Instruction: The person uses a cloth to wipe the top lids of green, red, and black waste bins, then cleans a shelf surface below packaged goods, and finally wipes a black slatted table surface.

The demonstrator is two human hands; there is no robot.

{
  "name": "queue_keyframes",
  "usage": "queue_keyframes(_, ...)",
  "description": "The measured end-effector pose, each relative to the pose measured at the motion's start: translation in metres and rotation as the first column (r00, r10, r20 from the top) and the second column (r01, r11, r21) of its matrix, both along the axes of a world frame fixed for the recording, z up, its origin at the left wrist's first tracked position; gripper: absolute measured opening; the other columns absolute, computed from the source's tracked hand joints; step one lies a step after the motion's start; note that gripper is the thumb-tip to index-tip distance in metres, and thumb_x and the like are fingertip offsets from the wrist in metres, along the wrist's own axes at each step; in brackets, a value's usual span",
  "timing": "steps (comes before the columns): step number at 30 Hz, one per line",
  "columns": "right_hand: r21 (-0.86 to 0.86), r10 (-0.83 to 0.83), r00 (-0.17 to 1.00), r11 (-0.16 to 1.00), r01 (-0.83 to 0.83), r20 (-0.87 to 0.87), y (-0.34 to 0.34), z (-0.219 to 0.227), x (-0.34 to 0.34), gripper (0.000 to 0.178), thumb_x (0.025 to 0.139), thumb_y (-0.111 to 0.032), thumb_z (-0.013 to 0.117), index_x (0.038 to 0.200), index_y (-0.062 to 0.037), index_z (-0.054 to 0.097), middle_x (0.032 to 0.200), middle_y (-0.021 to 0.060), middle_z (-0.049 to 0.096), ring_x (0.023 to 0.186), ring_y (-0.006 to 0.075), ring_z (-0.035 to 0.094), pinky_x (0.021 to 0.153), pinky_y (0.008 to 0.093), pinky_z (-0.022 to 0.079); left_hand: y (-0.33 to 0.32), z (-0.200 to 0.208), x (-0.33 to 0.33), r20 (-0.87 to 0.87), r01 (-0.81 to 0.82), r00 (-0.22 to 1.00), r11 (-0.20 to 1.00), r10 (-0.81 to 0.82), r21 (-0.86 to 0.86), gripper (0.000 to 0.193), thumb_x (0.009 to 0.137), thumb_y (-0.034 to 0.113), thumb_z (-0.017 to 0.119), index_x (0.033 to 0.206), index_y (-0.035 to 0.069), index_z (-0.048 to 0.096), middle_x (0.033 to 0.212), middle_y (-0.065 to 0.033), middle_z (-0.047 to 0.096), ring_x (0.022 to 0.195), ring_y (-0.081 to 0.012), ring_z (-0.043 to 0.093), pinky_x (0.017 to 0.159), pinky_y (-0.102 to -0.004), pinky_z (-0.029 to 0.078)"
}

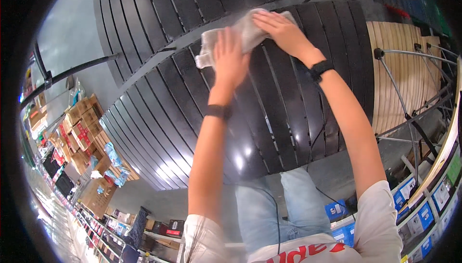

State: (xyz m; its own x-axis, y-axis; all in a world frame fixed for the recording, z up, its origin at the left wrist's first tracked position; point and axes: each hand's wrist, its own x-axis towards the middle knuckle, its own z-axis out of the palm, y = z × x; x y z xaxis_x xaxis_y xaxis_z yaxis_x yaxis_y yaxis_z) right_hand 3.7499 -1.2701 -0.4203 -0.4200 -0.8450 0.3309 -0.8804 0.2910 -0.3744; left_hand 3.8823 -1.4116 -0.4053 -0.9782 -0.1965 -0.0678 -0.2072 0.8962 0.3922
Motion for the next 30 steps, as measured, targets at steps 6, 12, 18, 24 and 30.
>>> queue_keyframes(6,0.143,-0.212,0.965,0.971,0.191,0.154,0.084,0.012,0.012,0.044,0.073,0.000,0.047,0.116,-0.0075,0.046,0.123,0.0074,0.042,0.117,0.0220,0.036,0.098,0.0365,0.028,0.082,-0.002,-0.018,-0.078,0.057,0.996,0.992,-0.049,0.108,0.051,0.075,0.013,0.050,0.124,0.005,0.035,0.134,-0.0166,0.024,0.126,-0.0326,0.017,0.100,-0.0438,0.018)
queue_keyframes(12,0.193,-0.508,0.847,0.857,0.478,0.157,0.137,0.011,0.089,0.047,0.074,0.001,0.042,0.121,-0.0071,0.041,0.127,0.0087,0.038,0.120,0.0267,0.030,0.100,0.0422,0.021,0.128,0.002,0.025,-0.112,0.155,0.985,0.960,-0.132,0.234,0.049,0.070,0.009,0.053,0.118,0.006,0.043,0.133,-0.0119,0.027,0.124,-0.0287,0.022,0.100,-0.0415,0.020)
queue_keyframes(18,0.236,-0.647,0.748,0.757,0.609,0.149,0.131,0.013,0.165,0.047,0.075,-0.002,0.043,0.121,-0.0062,0.039,0.128,0.0101,0.036,0.121,0.0281,0.029,0.098,0.0430,0.021,0.124,-0.001,0.076,-0.199,0.261,0.958,0.910,-0.204,0.321,0.044,0.067,0.005,0.054,0.111,0.005,0.048,0.129,-0.0080,0.035,0.121,-0.0256,0.030,0.096,-0.0424,0.028)
queue_keyframes(24,0.228,-0.722,0.671,0.691,0.686,0.169,0.087,0.003,0.191,0.046,0.075,-0.003,0.044,0.121,-0.0066,0.040,0.129,0.0095,0.036,0.121,0.0286,0.029,0.097,0.0439,0.020,0.078,-0.005,0.092,-0.261,0.385,0.913,0.877,-0.315,0.289,0.038,0.065,0.003,0.051,0.102,0.001,0.050,0.124,-0.0087,0.041,0.118,-0.0240,0.035,0.097,-0.0401,0.028)
queue_keyframes(30,0.195,-0.634,0.754,0.772,0.605,0.170,-0.011,-0.011,0.193,0.050,0.071,-0.003,0.045,0.121,-0.0085,0.040,0.130,0.0127,0.033,0.121,0.0315,0.028,0.098,0.0482,0.018,-0.021,0.001,0.110,-0.180,0.357,0.925,0.929,-0.336,0.099,0.047,0.068,0.002,0.044,0.115,0.003,0.043,0.125,-0.0089,0.040,0.119,-0.0230,0.033,0.100,-0.0382,0.023)
